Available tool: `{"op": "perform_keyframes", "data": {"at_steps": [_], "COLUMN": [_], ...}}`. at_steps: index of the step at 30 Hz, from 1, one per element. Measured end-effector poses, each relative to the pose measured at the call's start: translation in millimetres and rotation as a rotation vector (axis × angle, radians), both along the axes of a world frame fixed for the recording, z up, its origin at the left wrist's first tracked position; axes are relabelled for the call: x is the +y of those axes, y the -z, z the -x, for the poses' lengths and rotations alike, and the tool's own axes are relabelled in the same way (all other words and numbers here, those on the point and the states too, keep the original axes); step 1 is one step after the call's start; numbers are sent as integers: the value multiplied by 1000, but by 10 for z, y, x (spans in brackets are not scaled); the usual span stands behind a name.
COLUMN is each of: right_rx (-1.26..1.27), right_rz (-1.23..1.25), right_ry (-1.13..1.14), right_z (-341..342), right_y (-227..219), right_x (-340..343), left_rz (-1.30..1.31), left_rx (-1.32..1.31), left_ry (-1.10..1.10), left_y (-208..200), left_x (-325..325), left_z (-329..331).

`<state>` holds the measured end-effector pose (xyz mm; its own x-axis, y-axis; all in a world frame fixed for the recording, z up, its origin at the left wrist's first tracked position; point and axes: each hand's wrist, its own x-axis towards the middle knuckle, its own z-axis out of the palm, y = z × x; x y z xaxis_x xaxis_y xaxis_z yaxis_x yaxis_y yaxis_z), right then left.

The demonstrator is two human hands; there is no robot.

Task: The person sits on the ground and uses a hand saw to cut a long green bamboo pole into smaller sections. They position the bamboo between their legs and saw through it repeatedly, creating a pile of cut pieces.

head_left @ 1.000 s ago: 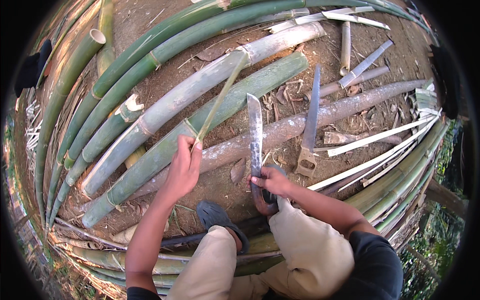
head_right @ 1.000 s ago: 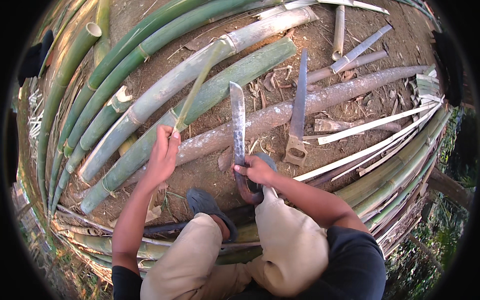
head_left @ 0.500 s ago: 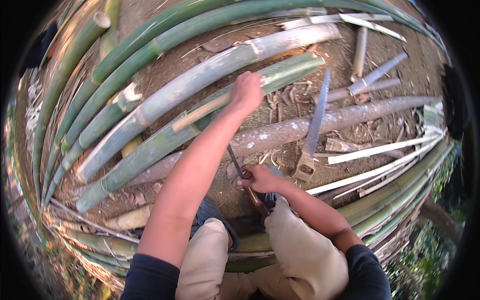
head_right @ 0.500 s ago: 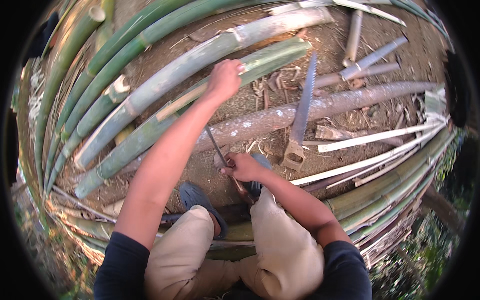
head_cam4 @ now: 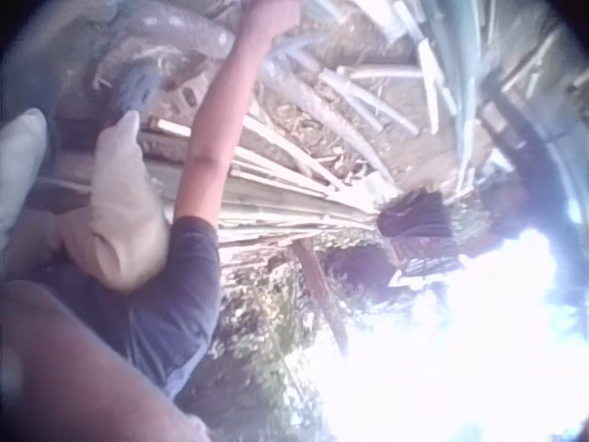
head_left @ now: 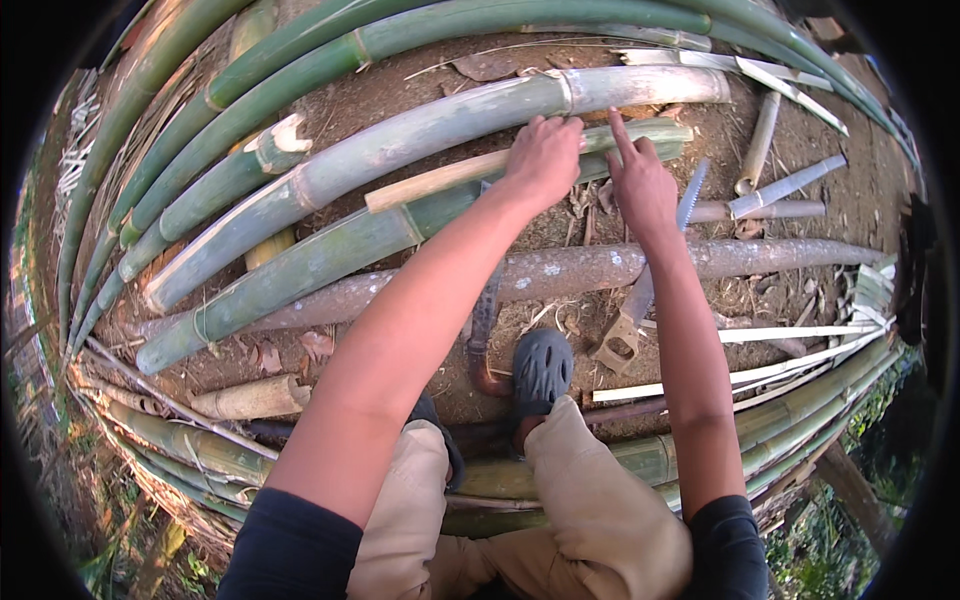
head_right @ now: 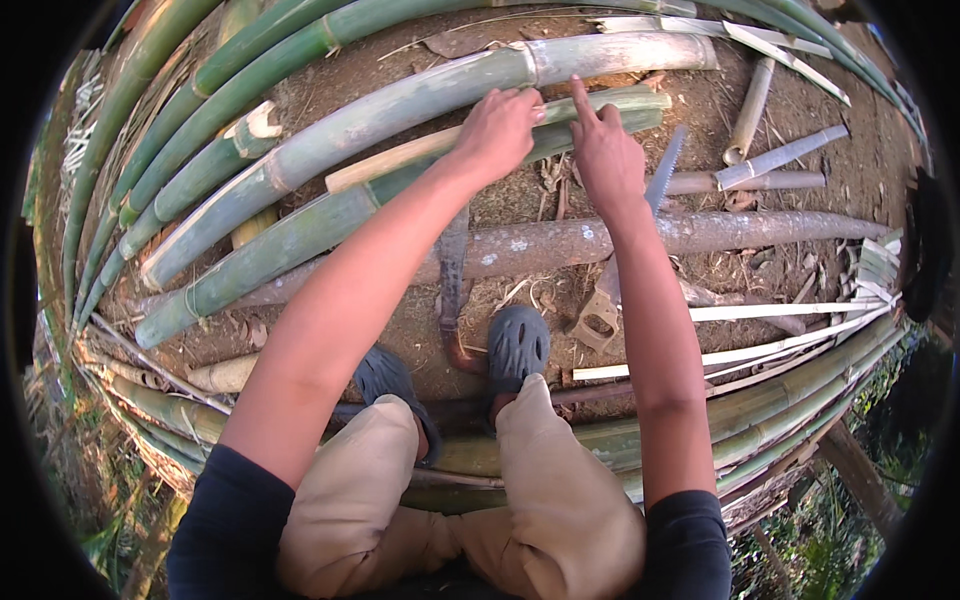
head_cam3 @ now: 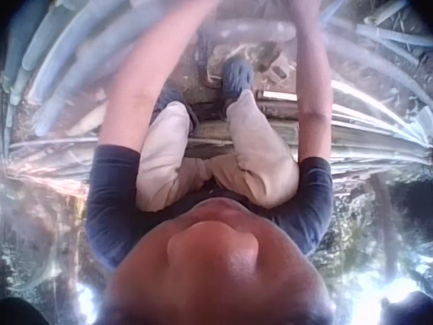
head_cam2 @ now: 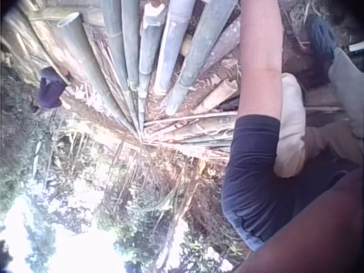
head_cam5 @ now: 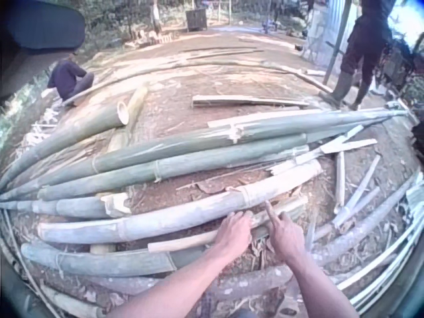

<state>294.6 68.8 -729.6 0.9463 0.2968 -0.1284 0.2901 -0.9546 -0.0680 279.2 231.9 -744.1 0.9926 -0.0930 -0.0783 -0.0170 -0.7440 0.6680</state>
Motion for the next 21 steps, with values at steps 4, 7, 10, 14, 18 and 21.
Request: {"op": "perform_keyframes", "data": {"at_steps": [4,7,10,14,18,21], "right_rx": [-87,-143,-81,-49,-39,-24], "right_rz": [-110,-187,-154,-161,-200,-193], "right_ry": [-29,-54,-78,-113,-154,-133], "right_z": [-97,-100,-109,-174,-207,-203], "right_y": [291,371,332,369,378,382], "right_x": [-182,-260,-245,-270,-292,-284], "left_rz": [12,-20,-150,-326,-339,-325], "left_rx": [77,-63,-250,-248,-113,-137], "left_ry": [0,24,-10,-71,-65,-54], "left_y": [-32,-85,-238,-235,-166,-186], "left_x": [73,221,545,1148,1580,1631], "left_z": [21,143,406,893,1418,1635]}}
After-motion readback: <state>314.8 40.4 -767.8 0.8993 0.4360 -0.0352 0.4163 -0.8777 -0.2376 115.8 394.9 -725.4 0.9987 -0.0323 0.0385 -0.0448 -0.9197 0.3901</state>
